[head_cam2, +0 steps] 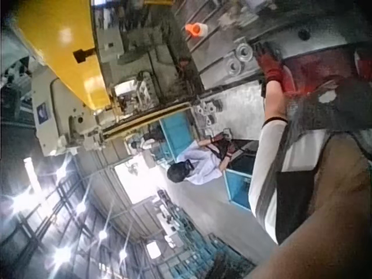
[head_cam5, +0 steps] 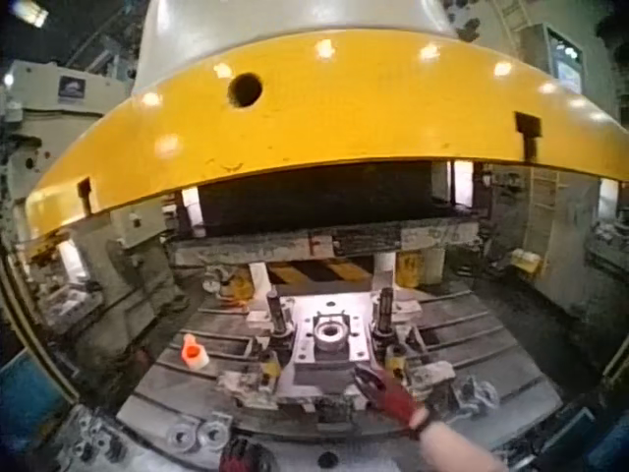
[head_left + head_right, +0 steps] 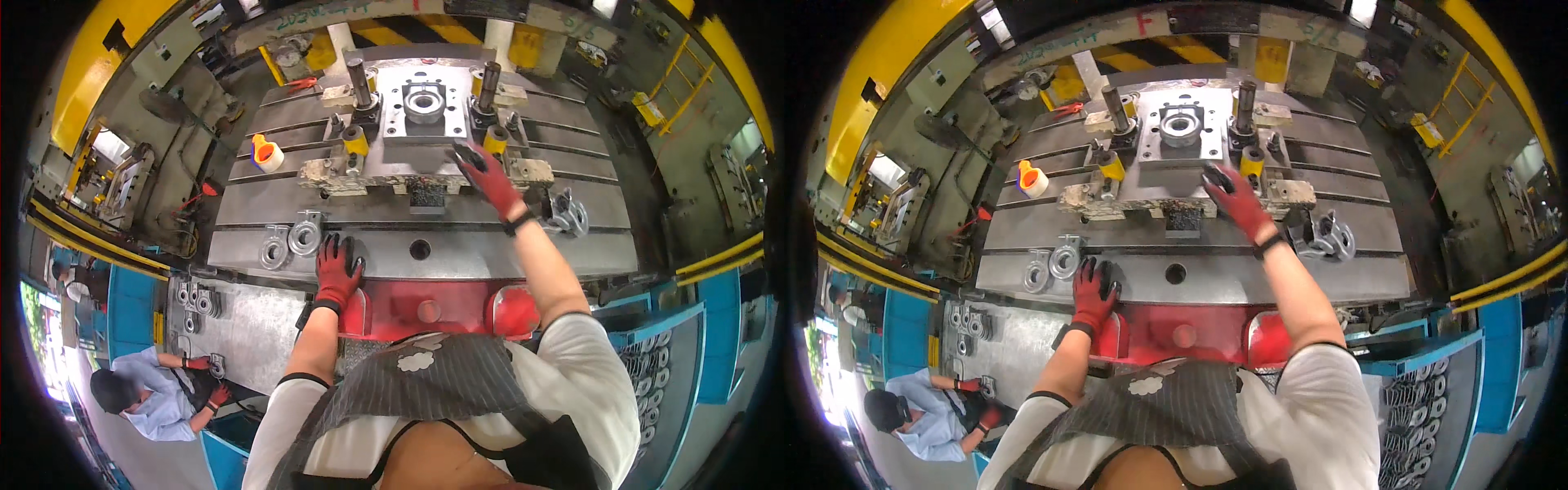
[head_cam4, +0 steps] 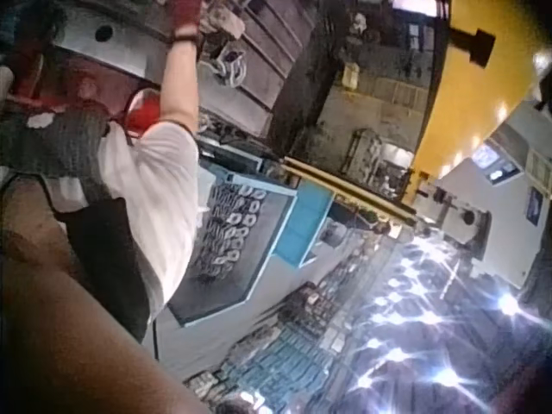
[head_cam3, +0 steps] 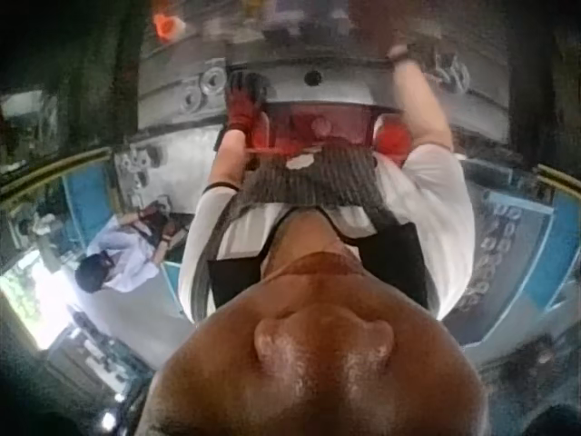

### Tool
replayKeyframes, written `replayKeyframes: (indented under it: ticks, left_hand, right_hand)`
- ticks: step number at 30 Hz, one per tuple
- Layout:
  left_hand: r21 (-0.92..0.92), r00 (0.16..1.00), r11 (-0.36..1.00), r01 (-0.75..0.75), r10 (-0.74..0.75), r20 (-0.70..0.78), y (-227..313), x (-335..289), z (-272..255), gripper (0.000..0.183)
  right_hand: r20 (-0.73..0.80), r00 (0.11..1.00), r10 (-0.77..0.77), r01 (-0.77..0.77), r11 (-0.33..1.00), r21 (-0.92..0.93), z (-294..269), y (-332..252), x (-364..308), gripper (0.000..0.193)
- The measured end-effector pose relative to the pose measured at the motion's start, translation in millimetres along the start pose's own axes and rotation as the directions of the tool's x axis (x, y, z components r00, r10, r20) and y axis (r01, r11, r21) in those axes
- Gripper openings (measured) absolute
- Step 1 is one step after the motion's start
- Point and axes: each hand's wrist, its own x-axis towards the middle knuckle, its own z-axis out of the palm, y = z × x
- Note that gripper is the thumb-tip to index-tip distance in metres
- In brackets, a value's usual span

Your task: Operate an industrial metal press to process and sort cast metal parts.

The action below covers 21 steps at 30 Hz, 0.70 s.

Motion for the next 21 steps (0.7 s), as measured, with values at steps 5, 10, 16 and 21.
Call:
replayKeyframes:
  ticks: [5,10,16,21]
  left_hand:
    - [-0.184,0.954,0.982,0.037,-0.090,-0.285,-51.6,-28.5,6.6,0.055]
    - [-0.825,0.776,0.407,0.393,-0.627,0.061,-104.5,-79.1,-27.8,0.036]
    - [-0.672,0.787,0.470,0.572,-0.085,0.610,-146.2,-175.0,45.5,0.037]
    - [-0.391,0.368,0.035,0.920,-0.421,0.829,-124.3,-162.6,47.9,0.042]
  right_hand:
    - [-0.401,0.912,0.088,-0.179,0.964,-0.196,-86.2,39.2,-172.7,0.034]
    - [-0.517,0.597,0.613,-0.582,0.775,0.247,-130.3,110.1,-347.1,0.041]
    - [0.257,0.666,0.700,-0.614,0.318,0.723,-79.7,120.0,-376.7,0.059]
    - [0.162,0.658,0.736,-0.642,0.434,0.632,-81.0,168.2,-398.1,0.063]
